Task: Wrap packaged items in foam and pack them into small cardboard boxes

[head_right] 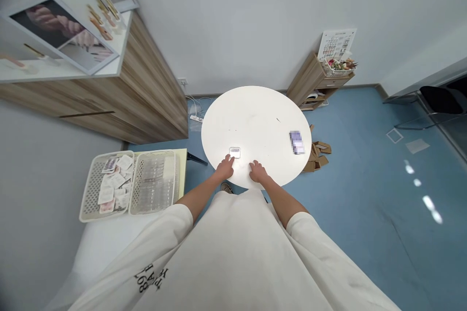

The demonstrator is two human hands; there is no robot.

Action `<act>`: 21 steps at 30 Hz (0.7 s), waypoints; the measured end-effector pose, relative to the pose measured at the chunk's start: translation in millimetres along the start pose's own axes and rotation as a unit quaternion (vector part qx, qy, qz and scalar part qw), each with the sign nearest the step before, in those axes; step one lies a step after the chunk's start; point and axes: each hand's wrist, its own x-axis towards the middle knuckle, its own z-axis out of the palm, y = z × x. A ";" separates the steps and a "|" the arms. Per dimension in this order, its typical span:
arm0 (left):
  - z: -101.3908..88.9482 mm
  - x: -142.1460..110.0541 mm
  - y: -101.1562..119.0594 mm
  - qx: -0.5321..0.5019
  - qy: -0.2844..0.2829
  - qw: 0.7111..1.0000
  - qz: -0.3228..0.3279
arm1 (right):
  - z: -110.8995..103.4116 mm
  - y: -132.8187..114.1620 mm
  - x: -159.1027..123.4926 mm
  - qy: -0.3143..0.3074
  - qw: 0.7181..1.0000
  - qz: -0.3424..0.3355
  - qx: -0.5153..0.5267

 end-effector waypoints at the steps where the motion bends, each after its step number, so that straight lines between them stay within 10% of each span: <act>1: 0.5 -4.2 1.2 -0.007 0.009 1.000 -0.008 | -1.2 1.2 0.2 0.003 1.000 -0.009 -0.001; 13: 34.0 -59.2 54.1 -0.141 0.114 0.979 -0.098 | -11.7 35.0 -25.3 0.105 0.972 -0.181 0.109; 21: 70.1 -140.0 77.8 -0.209 0.187 0.949 -0.147 | 10.4 32.0 -56.7 0.071 0.942 -0.273 0.182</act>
